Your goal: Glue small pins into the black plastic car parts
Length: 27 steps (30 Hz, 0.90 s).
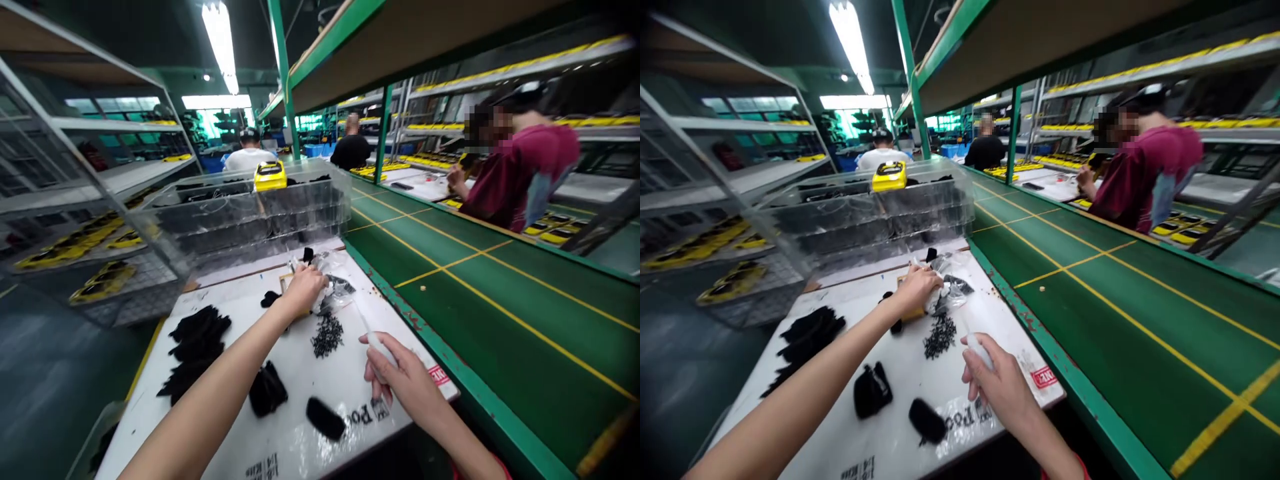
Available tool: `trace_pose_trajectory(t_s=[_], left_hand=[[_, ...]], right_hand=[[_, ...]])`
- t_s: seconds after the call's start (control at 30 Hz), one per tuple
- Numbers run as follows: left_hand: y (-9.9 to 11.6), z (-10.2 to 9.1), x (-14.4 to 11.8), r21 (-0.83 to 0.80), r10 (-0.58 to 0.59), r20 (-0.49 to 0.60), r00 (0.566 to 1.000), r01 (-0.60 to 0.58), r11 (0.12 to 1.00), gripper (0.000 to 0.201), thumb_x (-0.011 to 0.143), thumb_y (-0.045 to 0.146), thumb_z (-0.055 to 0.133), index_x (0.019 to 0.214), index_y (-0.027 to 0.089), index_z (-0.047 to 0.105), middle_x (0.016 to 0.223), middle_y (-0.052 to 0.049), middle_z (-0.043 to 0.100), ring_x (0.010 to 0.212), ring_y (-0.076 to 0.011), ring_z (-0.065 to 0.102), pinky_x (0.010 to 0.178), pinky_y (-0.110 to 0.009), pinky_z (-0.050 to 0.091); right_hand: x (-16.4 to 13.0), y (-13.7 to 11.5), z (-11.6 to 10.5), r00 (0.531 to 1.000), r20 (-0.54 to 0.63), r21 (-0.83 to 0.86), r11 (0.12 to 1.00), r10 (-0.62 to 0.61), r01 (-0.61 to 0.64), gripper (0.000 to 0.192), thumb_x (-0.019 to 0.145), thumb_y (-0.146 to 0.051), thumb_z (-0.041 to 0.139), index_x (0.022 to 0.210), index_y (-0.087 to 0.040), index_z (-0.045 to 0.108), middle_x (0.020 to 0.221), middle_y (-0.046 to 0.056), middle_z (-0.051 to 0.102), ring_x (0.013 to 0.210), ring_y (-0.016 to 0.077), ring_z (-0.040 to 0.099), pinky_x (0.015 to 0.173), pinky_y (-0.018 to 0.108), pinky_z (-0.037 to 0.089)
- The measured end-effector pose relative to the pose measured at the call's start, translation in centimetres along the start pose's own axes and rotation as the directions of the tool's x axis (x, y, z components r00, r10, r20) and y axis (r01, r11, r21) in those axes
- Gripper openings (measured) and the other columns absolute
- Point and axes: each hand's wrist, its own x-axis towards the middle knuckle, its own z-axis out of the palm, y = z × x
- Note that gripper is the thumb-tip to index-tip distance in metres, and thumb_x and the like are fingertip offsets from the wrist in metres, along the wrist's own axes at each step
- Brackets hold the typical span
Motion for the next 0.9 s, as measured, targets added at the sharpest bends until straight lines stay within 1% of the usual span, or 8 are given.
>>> trace_pose_trajectory(t_s=[0.1,0.23,0.37,0.53,0.6,0.7,0.83,0.9], left_hand=[[0.8,0.3,-0.1,-0.028,-0.031,0.066,0.997,0.033,0.999,0.026,0.09,0.021,0.042,0.085,0.015,0.066,0.078,-0.011,0.067,0.085,-0.0246,0.058,0.083,-0.038,0.031],[1.7,-0.4,-0.4,-0.066,-0.063,0.048,0.997,0.066,0.996,0.031,0.091,0.031,0.043,0.107,0.012,0.062,0.084,-0.012,0.068,0.085,-0.0261,0.061,0.082,-0.039,0.035],[2.0,-1.8,-1.2,-0.102,-0.062,-0.055,0.997,0.056,0.993,0.028,0.093,0.026,0.04,0.103,0.019,0.064,0.101,-0.01,0.066,0.1,-0.0242,0.058,0.088,-0.038,0.034],[2.9,-2.7,-4.3,-0.341,-0.076,-0.22,0.973,-0.003,0.94,0.019,0.086,0.017,0.05,0.091,0.018,0.069,0.092,-0.006,0.069,0.09,-0.0185,0.061,0.083,-0.031,0.041],[3.7,-2.9,-6.4,-0.495,-0.152,-0.228,0.962,0.02,0.869,0.016,0.085,0.017,0.054,0.089,0.018,0.069,0.088,-0.004,0.069,0.085,-0.0163,0.062,0.08,-0.028,0.044],[5.2,-2.8,-9.9,-0.705,-0.323,-0.156,0.934,0.124,0.698,0.015,0.085,0.022,0.055,0.089,0.019,0.07,0.092,-0.004,0.069,0.087,-0.0157,0.063,0.08,-0.027,0.046],[7.0,-1.7,-14.1,-0.873,-0.49,-0.033,0.871,0.214,0.439,0.015,0.084,0.028,0.059,0.089,0.02,0.071,0.093,-0.005,0.069,0.089,-0.0166,0.061,0.082,-0.028,0.045],[7.7,-0.8,-15.7,-0.919,-0.563,0.041,0.825,0.252,0.303,0.017,0.083,0.031,0.061,0.09,0.02,0.071,0.09,-0.004,0.069,0.084,-0.0158,0.06,0.078,-0.027,0.045]], right_hand=[[-1.1,-0.3,0.1,0.999,-0.025,-0.244,0.969,-0.048,0.04,0.042,0.089,-0.051,0.043,0.116,-0.02,0.05,0.068,-0.001,0.062,0.055,0.0138,0.059,0.05,0.025,0.047],[-1.9,0.1,0.2,0.965,-0.018,-0.566,0.798,-0.261,0.205,0.031,0.092,-0.043,0.043,0.114,-0.023,0.051,0.076,0.0,0.066,0.067,0.0157,0.063,0.066,0.028,0.05],[-1.9,1.3,0.4,0.886,0.052,-0.685,0.63,-0.46,0.367,0.026,0.094,-0.034,0.044,0.117,-0.023,0.048,0.102,0.005,0.066,0.087,0.0176,0.065,0.073,0.027,0.051],[-2.0,2.4,0.7,0.825,0.139,-0.75,0.486,-0.547,0.449,0.029,0.093,-0.028,0.045,0.122,-0.022,0.044,0.11,0.008,0.063,0.095,0.0187,0.064,0.075,0.028,0.052],[-2.1,2.6,0.9,0.818,0.155,-0.76,0.461,-0.555,0.457,0.03,0.093,-0.027,0.046,0.122,-0.021,0.044,0.108,0.008,0.064,0.092,0.0188,0.064,0.076,0.028,0.052],[-2.3,2.8,1.3,0.824,0.168,-0.755,0.467,-0.541,0.461,0.03,0.093,-0.027,0.047,0.122,-0.021,0.045,0.106,0.008,0.064,0.09,0.0184,0.064,0.078,0.029,0.052],[-2.3,3.4,2.0,0.833,0.151,-0.707,0.531,-0.531,0.467,0.027,0.092,-0.027,0.048,0.118,-0.022,0.046,0.104,0.006,0.064,0.089,0.0173,0.063,0.075,0.027,0.05],[-2.3,3.8,2.4,0.864,0.096,-0.691,0.591,-0.495,0.416,0.023,0.091,-0.03,0.049,0.113,-0.023,0.049,0.1,0.005,0.064,0.085,0.0164,0.064,0.071,0.026,0.05]])
